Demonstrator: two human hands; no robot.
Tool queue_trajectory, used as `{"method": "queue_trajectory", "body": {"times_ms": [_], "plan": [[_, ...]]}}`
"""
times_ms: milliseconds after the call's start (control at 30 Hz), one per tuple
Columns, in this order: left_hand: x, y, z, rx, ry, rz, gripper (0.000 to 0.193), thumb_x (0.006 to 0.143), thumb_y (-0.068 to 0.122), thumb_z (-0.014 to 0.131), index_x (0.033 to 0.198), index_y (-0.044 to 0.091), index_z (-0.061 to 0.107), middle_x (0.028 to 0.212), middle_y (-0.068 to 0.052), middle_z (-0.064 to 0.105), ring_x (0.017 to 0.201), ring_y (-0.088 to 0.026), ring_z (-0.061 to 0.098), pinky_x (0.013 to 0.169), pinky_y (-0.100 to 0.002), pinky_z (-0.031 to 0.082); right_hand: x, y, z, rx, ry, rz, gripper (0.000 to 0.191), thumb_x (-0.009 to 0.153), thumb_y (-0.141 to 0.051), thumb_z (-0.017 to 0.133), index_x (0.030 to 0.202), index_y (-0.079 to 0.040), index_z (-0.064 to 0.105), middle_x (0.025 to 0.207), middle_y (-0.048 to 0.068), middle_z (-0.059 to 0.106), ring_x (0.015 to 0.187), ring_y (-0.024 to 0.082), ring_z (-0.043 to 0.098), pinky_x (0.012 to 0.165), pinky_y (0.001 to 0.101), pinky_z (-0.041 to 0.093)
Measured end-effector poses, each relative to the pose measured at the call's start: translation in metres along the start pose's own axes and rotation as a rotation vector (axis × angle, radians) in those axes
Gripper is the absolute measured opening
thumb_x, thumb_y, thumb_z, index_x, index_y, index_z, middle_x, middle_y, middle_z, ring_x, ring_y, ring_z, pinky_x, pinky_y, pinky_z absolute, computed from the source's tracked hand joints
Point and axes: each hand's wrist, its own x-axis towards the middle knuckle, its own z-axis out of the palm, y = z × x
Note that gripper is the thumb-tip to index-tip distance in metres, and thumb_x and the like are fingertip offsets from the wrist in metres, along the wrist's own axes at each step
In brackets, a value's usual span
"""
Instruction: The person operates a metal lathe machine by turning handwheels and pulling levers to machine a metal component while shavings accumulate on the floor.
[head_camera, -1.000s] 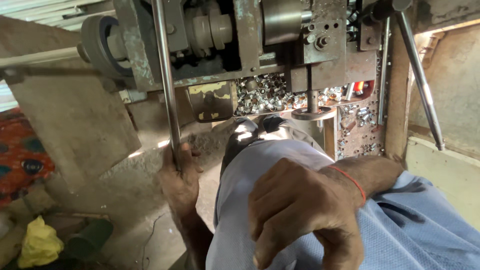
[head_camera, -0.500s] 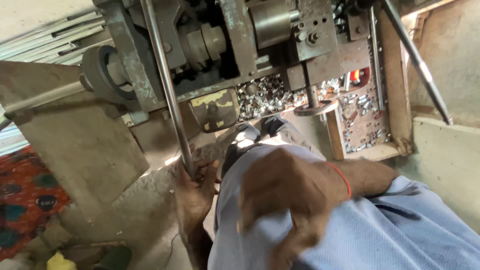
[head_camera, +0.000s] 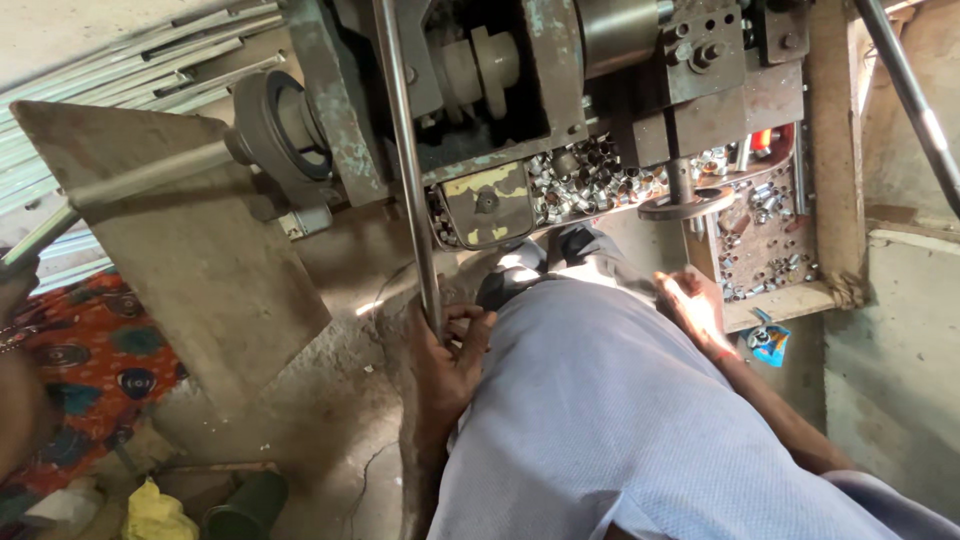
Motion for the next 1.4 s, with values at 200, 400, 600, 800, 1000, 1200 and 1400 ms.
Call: {"method": "queue_trajectory", "body": {"times_ms": [200, 400, 600, 800, 1000, 1200, 1400], "plan": [[0.002, -0.009, -0.017, 0.051, -0.018, -0.034, 0.064, 0.09, 0.012, 0.076, 0.141, 0.0, 0.04, 0.097, -0.01, 0.073, 0.068, -0.012, 0.069, 0.054, -0.024, 0.057, -0.016, 0.032, 0.011, -0.158, 0.03, 0.426, 0.031, 0.091, -0.026, 0.072, 0.109, -0.001, 0.066, 0.109, 0.018, 0.07, 0.101, 0.029, 0.069, 0.092, 0.0396, 0.053], [0.007, -0.007, -0.022, 0.031, 0.008, -0.011, 0.061, 0.089, 0.011, 0.076, 0.139, 0.0, 0.044, 0.099, -0.011, 0.073, 0.071, -0.013, 0.071, 0.057, -0.025, 0.06, 0.009, 0.0, -0.005, -0.216, 0.092, 0.536, 0.046, 0.093, -0.031, 0.072, 0.125, 0.0, 0.062, 0.121, 0.023, 0.069, 0.11, 0.034, 0.068, 0.098, 0.0416, 0.052], [0.011, -0.002, -0.031, 0.196, 0.075, -0.26, 0.053, 0.086, 0.015, 0.079, 0.13, 0.002, 0.054, 0.088, -0.01, 0.078, 0.069, -0.014, 0.074, 0.057, -0.026, 0.06, 0.054, -0.031, -0.03, -0.248, 0.32, 0.069, 0.057, 0.089, -0.02, 0.073, 0.138, 0.003, 0.055, 0.123, 0.029, 0.065, 0.108, 0.038, 0.063, 0.094, 0.0486, 0.048], [0.011, -0.024, -0.034, 0.215, 0.228, 0.007, 0.039, 0.091, 0.02, 0.073, 0.121, -0.004, 0.064, 0.092, -0.01, 0.076, 0.073, -0.015, 0.071, 0.059, -0.025, 0.054, 0.111, -0.029, -0.032, -0.137, 0.19, 0.311, 0.035, 0.098, -0.029, 0.062, 0.12, -0.003, 0.067, 0.107, 0.027, 0.062, 0.086, 0.034, 0.058, 0.071, 0.049, 0.044], [0.018, -0.047, -0.02, -0.151, 0.961, 0.198, 0.049, 0.104, 0.038, 0.065, 0.127, -0.005, 0.063, 0.093, -0.009, 0.066, 0.082, -0.013, 0.067, 0.071, -0.025, 0.055, 0.135, -0.031, -0.04, -0.482, 0.114, -0.089, 0.031, 0.099, -0.029, 0.055, 0.105, -0.002, 0.068, 0.097, 0.019, 0.073, 0.09, 0.034, 0.068, 0.078, 0.0449, 0.053], [0.027, -0.052, -0.028, -0.728, 1.214, 0.098, 0.047, 0.103, 0.058, 0.056, 0.092, 0.012, 0.06, 0.078, 0.002, 0.058, 0.064, -0.011, 0.058, 0.062, -0.031, 0.056, 0.145, -0.044, -0.048, -0.589, -0.091, 0.004, 0.041, 0.102, -0.038, 0.048, 0.119, -0.004, 0.064, 0.114, 0.018, 0.07, 0.104, 0.035, 0.066, 0.088, 0.0459, 0.053], [0.028, -0.069, -0.05, -0.95, 1.326, 0.217, 0.053, 0.092, 0.062, 0.064, 0.085, 0.01, 0.061, 0.07, 0.0, 0.058, 0.056, -0.015, 0.06, 0.057, -0.033, 0.056, 0.163, -0.044, -0.035, -0.709, -0.541, -0.147, 0.047, 0.104, -0.044, 0.042, 0.132, -0.008, 0.055, 0.129, 0.013, 0.064, 0.117, 0.028, 0.061, 0.102, 0.0412, 0.049]]}}
